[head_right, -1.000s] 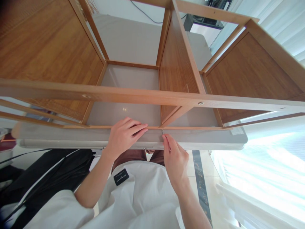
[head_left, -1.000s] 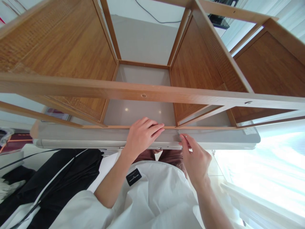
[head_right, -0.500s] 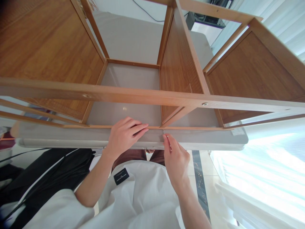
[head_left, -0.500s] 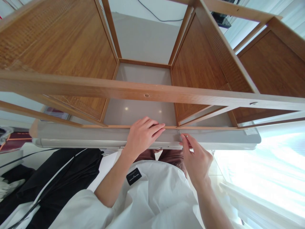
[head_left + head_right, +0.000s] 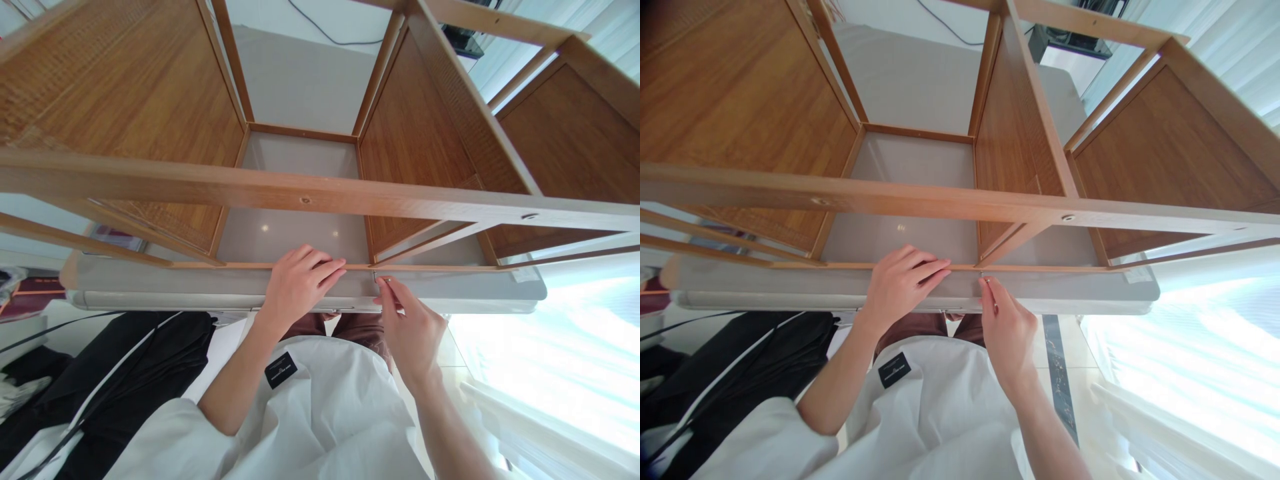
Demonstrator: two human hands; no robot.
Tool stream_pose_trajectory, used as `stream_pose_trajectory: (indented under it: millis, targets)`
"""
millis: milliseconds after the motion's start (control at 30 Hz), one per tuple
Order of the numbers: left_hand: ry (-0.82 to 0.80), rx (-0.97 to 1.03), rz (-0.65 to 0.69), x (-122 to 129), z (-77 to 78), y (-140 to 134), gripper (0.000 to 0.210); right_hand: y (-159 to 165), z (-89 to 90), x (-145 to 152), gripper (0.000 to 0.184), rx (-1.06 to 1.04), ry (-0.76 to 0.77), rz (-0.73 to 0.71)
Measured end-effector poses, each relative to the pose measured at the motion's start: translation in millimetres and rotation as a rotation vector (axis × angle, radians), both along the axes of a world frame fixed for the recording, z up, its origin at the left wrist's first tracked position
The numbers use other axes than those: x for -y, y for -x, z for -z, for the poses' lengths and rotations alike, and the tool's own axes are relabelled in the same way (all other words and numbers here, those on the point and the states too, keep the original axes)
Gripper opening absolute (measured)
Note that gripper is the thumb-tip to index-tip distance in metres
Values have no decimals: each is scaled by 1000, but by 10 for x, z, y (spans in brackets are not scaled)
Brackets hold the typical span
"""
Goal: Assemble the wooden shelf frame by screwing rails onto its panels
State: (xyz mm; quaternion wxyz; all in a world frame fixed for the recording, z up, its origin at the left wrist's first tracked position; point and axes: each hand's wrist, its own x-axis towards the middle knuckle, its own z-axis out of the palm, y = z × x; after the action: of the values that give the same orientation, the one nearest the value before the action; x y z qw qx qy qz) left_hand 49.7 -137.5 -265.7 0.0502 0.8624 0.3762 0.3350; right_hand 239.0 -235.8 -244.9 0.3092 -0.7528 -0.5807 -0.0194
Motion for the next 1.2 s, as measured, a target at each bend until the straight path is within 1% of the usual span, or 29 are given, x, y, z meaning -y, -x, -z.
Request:
stream_pose_trajectory:
  millis: [167, 233, 300, 400, 500, 600, 667, 700, 767, 900, 967, 1067, 1200]
  targets:
    - [-13, -3, 1, 7, -19, -5, 13, 55, -116, -59, 34, -460, 157, 259]
    - [-18, -3, 0, 7, -20, -5, 13, 66, -136, -75, 39, -637, 191, 321]
    - [-19, -6, -2, 4, -15, -5, 13, 64, -130, -86, 44, -773, 208, 348]
    - [-16, -11, -4, -5, -4, -8, 13, 30, -84, -98, 50, -906, 195, 373]
    - [-19, -9, -7, -12, -3, -13, 13, -25, -42, -91, 56, -979, 166, 380]
    - [-28, -7, -11, -13, -4, -14, 12, -54, -42, -58, 56, -1000, 189, 338]
    - [-26, -7, -11, -11, 2, -11, 13, -43, -45, -25, 52, -951, 195, 322]
    - [-23, -7, -10, -11, 7, -10, 13, -30, -39, -6, 50, -889, 185, 316]
    - [-18, -7, -10, -9, 20, -6, 13, 2, -4, 30, 43, -678, 134, 277]
    - [-15, -9, -9, -6, 36, -2, 15, 29, 121, 77, 29, -150, -25, 125]
    - [-15, -7, -11, -4, 37, -3, 15, 17, 169, 81, 24, -4, -71, 66]
    - [-17, -11, -12, -1, 30, -4, 15, -12, 202, 71, 20, 71, -95, 13]
    - [-17, -10, -10, 1, 21, 1, 15, -33, 217, 68, 23, 67, -70, 28]
